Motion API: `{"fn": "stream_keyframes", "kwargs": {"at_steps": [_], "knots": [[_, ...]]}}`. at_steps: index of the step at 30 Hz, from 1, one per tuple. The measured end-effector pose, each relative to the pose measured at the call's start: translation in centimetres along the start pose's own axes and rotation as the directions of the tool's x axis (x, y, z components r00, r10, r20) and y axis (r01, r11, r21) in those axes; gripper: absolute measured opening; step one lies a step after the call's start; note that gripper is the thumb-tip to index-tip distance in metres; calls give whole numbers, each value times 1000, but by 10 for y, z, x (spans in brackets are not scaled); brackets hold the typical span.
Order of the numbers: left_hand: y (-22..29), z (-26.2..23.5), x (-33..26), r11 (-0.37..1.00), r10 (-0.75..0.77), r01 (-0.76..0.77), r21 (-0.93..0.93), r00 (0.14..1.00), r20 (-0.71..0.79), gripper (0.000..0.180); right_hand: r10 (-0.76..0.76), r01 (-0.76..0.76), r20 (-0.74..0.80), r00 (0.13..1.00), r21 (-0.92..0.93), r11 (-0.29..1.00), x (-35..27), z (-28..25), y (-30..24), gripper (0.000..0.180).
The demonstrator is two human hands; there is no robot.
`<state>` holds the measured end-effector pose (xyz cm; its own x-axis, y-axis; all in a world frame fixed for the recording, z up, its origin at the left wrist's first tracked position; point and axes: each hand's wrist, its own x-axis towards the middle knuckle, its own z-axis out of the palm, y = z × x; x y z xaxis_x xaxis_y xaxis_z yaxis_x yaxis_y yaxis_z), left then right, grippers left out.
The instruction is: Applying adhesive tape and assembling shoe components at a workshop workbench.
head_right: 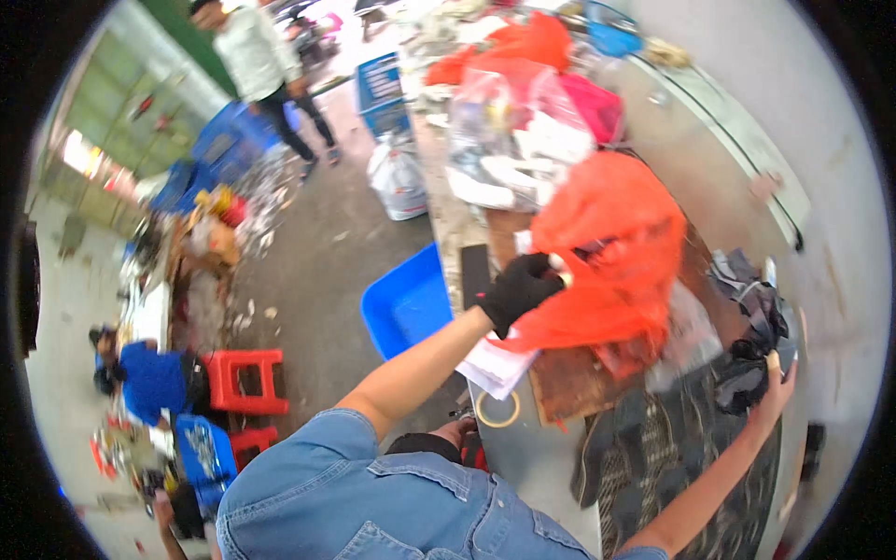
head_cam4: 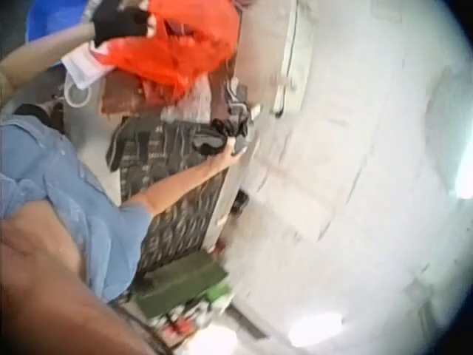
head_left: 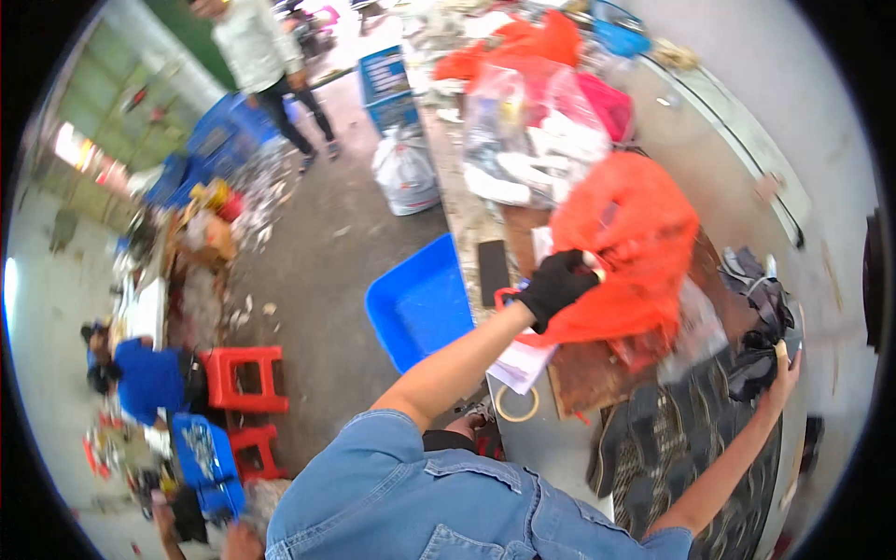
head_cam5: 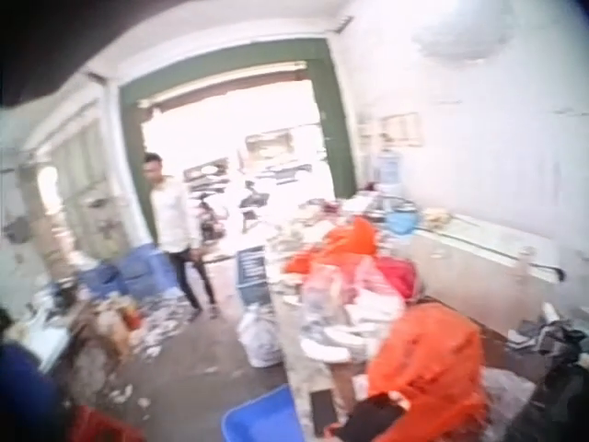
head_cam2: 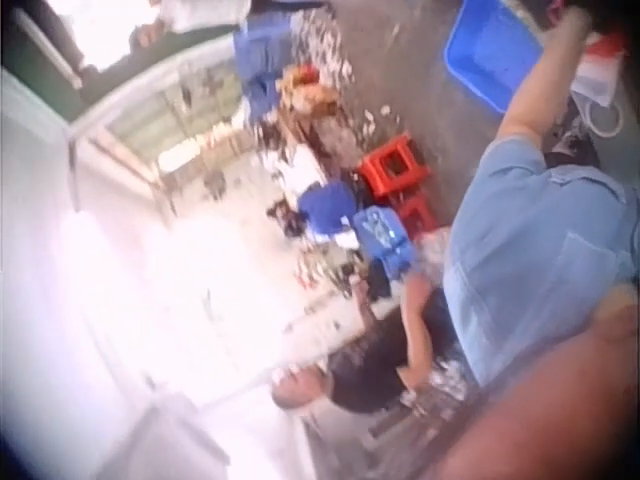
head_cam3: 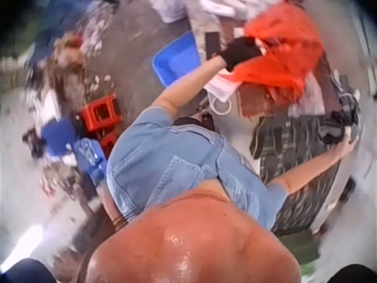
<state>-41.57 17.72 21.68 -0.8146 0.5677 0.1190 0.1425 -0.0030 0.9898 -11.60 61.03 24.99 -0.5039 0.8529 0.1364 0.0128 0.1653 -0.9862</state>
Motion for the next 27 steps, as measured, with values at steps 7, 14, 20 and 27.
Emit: {"fn": "stream_keyframes", "kwargs": {"at_steps": [7,14,20,27], "knots": [[-41,-15,14,831,-106,-8,556,979,173,80,-231,238,109,967,-711,662,52,133,-4,56],[-81,61,-11,764,-59,-220,606,912,406,41,-7,-42,830,558,37,998,-99,296,-63,25],[-18,106,-32,940,16,-304,152,486,874,33,320,-52,322,891,-628,777,-52,304,75,27],[-12,24,112,921,146,-264,288,916,372,58,-66,352,502,862,-499,792,-16,271,137,35]]}}
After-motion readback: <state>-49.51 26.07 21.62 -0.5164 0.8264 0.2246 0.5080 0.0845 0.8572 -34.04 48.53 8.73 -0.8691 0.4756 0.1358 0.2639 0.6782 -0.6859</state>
